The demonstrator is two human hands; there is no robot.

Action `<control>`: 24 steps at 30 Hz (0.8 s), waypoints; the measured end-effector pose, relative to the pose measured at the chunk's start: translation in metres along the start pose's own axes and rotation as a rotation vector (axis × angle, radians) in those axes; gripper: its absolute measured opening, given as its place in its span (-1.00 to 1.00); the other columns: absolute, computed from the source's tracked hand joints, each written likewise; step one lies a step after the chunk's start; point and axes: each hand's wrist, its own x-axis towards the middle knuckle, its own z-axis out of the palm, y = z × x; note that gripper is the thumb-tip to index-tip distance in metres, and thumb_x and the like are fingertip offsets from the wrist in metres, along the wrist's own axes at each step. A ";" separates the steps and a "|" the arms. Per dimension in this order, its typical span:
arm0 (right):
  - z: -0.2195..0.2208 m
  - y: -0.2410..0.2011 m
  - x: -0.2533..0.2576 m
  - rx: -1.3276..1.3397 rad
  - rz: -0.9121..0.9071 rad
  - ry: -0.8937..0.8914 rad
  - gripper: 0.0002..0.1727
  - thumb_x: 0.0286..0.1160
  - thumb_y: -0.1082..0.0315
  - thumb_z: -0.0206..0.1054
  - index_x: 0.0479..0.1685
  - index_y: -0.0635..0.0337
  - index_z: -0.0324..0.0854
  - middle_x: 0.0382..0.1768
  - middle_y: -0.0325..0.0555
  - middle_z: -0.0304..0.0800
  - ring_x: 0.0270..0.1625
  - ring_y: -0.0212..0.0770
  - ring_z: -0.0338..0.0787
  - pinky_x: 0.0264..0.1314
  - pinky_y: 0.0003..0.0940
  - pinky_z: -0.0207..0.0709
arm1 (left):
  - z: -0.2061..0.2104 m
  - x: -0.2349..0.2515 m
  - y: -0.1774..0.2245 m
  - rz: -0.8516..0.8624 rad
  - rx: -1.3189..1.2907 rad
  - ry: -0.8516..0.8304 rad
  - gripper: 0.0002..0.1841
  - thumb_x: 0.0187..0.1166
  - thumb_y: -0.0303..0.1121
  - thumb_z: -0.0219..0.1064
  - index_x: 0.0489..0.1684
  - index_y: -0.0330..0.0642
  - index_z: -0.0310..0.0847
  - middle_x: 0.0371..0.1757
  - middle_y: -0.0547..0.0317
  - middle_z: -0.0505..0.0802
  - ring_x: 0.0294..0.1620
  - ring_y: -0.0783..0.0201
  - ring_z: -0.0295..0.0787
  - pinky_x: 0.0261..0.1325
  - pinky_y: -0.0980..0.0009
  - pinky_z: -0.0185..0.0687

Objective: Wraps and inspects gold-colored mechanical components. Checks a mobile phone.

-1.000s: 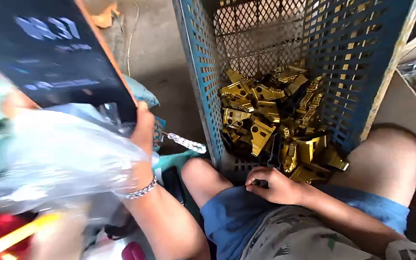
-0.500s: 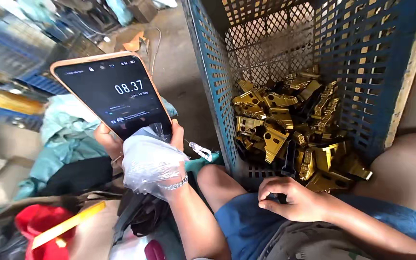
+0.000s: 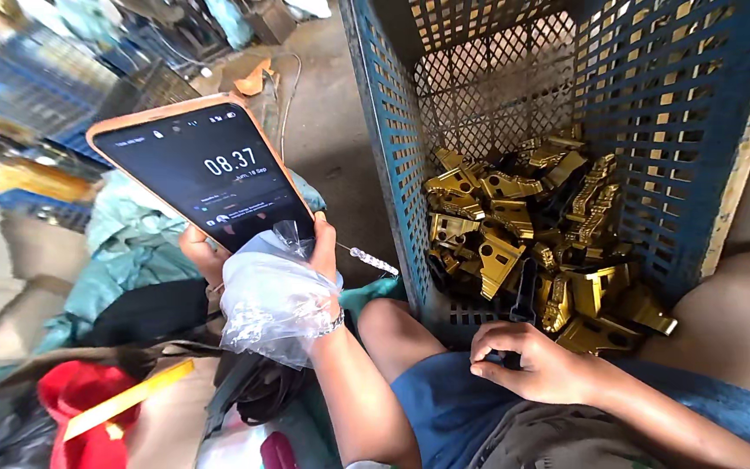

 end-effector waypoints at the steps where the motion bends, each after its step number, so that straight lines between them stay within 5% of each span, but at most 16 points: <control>1: 0.000 0.000 0.000 -0.003 0.003 0.002 -0.79 0.57 0.29 0.39 -0.27 0.28 0.79 -0.19 -0.07 0.86 -0.04 -0.49 0.76 0.00 -0.71 0.58 | 0.001 -0.007 -0.003 -0.067 0.031 -0.007 -0.27 0.37 -0.18 0.58 0.47 -0.47 0.45 0.27 -0.12 0.75 0.29 0.34 0.67 0.38 0.32 0.51; 3: -0.001 0.001 0.000 0.001 0.011 0.000 -0.79 0.57 0.29 0.39 -0.27 0.28 0.79 -0.19 -0.07 0.86 -0.05 -0.49 0.76 0.00 -0.71 0.57 | 0.002 -0.007 -0.013 -0.114 0.067 -0.036 -0.35 0.43 -0.09 0.53 0.40 -0.38 0.56 0.23 -0.05 0.78 0.27 0.34 0.70 0.37 0.30 0.55; 6: -0.001 0.003 0.000 0.011 0.013 -0.010 -0.79 0.57 0.28 0.39 -0.27 0.28 0.79 -0.20 -0.07 0.85 -0.05 -0.48 0.76 0.00 -0.70 0.58 | 0.005 0.002 -0.012 -0.115 0.028 0.016 -0.05 0.29 0.16 0.60 0.60 -0.30 0.36 0.42 0.00 0.70 0.49 0.33 0.59 0.55 0.29 0.46; 15: -0.002 0.004 0.001 -0.006 0.019 -0.005 -0.78 0.56 0.28 0.40 -0.28 0.28 0.80 -0.19 -0.07 0.86 -0.04 -0.48 0.77 0.00 -0.69 0.60 | -0.002 -0.003 0.035 -0.286 0.029 -0.079 -0.35 0.46 -0.08 0.54 0.36 -0.44 0.57 0.26 -0.12 0.78 0.35 0.35 0.67 0.48 0.40 0.45; 21: -0.002 0.004 0.000 -0.003 0.022 -0.013 -0.79 0.56 0.29 0.40 -0.28 0.27 0.79 -0.19 -0.07 0.86 -0.05 -0.47 0.77 -0.01 -0.68 0.59 | 0.001 -0.001 -0.022 -0.120 0.053 0.023 -0.01 0.25 0.17 0.62 0.61 -0.32 0.32 0.42 -0.03 0.68 0.48 0.30 0.59 0.54 0.27 0.47; 24: -0.001 0.004 0.000 -0.004 0.023 -0.014 -0.79 0.55 0.29 0.40 -0.28 0.28 0.79 -0.20 -0.07 0.86 -0.06 -0.49 0.76 -0.03 -0.70 0.58 | -0.004 -0.003 0.016 -0.211 0.036 -0.033 -0.26 0.41 0.00 0.55 0.44 -0.39 0.52 0.31 -0.08 0.76 0.39 0.34 0.66 0.49 0.36 0.46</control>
